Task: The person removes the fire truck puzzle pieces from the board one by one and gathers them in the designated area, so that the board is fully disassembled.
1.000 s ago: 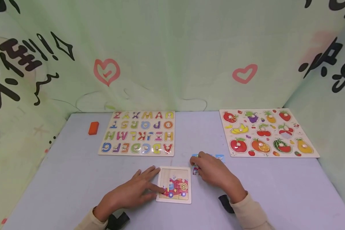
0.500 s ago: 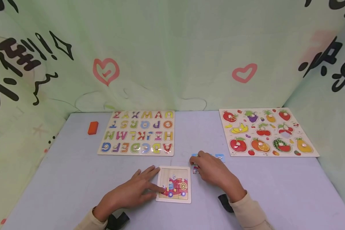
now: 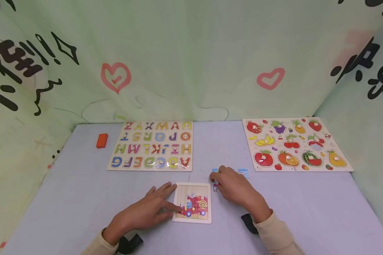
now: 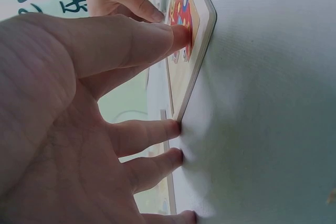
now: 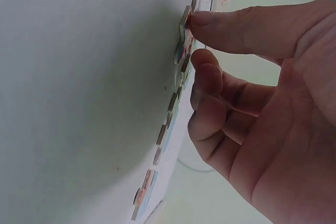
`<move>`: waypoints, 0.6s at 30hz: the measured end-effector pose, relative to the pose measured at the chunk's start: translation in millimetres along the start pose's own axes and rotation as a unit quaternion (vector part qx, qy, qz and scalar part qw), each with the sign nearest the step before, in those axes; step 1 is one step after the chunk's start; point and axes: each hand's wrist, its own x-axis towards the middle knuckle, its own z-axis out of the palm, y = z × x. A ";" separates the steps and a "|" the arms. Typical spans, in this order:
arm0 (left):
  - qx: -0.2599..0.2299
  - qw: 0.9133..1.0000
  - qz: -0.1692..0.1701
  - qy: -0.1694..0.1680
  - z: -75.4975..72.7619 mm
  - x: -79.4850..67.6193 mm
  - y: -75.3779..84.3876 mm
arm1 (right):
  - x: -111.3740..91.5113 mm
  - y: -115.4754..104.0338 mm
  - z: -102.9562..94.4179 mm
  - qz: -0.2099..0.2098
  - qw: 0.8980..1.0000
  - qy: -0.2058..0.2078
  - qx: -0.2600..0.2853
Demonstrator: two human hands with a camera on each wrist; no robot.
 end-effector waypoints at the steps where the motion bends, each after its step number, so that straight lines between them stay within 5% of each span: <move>1: -0.001 1.000 0.000 0.000 0.2 0.0 0.0 | -0.1 -0.4 -0.2 0.001 1.000 0.000 0.000; 18: -0.001 1.000 -0.001 0.001 -0.1 -0.5 0.3 | -1.0 -1.1 -0.1 -0.002 1.000 -0.012 0.012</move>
